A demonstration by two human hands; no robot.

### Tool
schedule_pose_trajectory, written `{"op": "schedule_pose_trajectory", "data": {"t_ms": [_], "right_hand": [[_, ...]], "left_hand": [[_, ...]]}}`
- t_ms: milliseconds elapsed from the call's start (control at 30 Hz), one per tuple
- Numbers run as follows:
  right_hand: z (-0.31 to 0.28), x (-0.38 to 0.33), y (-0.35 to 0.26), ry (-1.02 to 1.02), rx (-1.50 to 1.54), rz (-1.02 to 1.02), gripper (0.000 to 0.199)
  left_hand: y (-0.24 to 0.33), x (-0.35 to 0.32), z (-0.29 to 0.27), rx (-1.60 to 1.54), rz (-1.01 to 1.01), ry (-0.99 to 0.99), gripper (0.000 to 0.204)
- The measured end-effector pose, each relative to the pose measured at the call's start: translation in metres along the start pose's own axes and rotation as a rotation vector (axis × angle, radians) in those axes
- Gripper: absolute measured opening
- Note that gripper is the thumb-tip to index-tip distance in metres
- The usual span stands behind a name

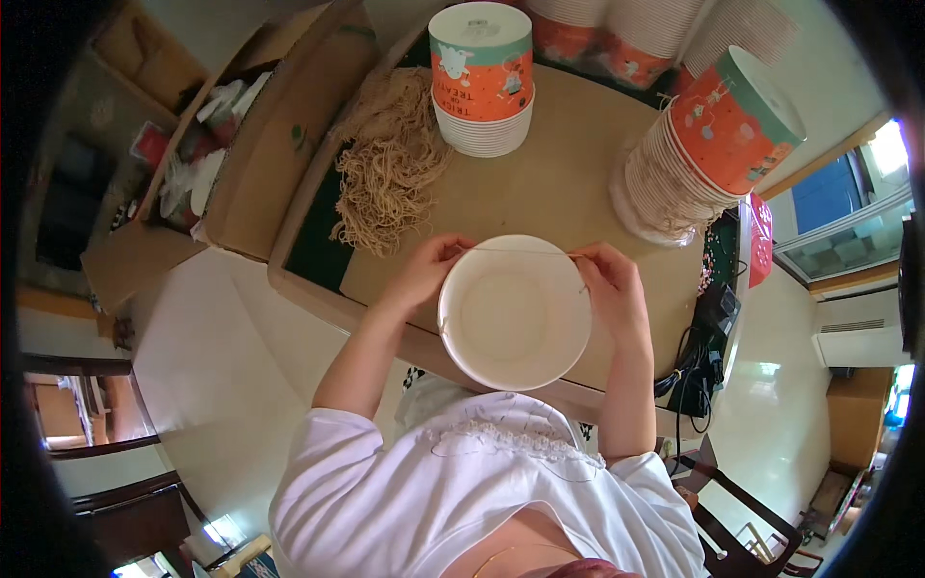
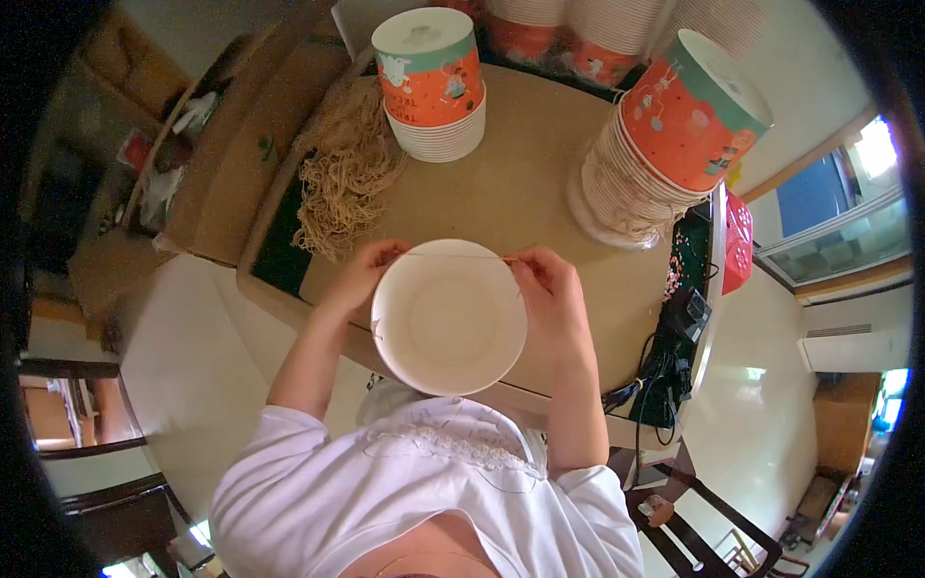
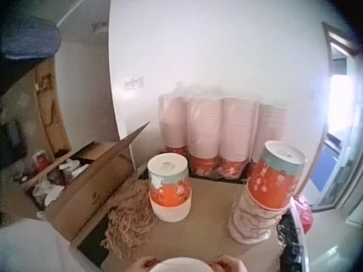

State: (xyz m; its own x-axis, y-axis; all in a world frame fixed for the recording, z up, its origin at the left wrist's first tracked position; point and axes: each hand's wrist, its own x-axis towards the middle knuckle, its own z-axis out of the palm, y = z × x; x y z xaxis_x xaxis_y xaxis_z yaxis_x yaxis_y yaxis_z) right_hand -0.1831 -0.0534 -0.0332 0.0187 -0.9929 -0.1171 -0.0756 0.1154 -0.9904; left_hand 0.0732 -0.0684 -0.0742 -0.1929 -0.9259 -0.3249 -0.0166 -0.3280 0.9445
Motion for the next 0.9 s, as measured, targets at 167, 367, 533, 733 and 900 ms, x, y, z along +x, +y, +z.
{"op": "schedule_pose_trajectory", "data": {"t_ms": [167, 367, 533, 733, 900], "right_hand": [[-0.016, 0.011, 0.005, -0.104, -0.118, 0.114, 0.016], [-0.022, 0.017, 0.012, -0.222, 0.059, 0.117, 0.015], [-0.025, 0.023, 0.028, -0.256, 0.035, 0.097, 0.013], [-0.024, 0.025, 0.032, -0.318, -0.084, 0.096, 0.009], [-0.027, 0.029, 0.036, -0.366, -0.286, 0.053, 0.014]], "left_hand": [[0.006, 0.005, 0.007, 0.121, -0.003, -0.068, 0.021], [0.004, 0.009, 0.008, 0.065, 0.048, -0.091, 0.022], [0.004, 0.018, 0.003, 0.123, -0.091, -0.102, 0.024], [-0.028, 0.028, 0.005, -0.032, -0.112, -0.128, 0.02], [-0.035, 0.027, -0.004, 0.21, -0.149, -0.165, 0.028]]}}
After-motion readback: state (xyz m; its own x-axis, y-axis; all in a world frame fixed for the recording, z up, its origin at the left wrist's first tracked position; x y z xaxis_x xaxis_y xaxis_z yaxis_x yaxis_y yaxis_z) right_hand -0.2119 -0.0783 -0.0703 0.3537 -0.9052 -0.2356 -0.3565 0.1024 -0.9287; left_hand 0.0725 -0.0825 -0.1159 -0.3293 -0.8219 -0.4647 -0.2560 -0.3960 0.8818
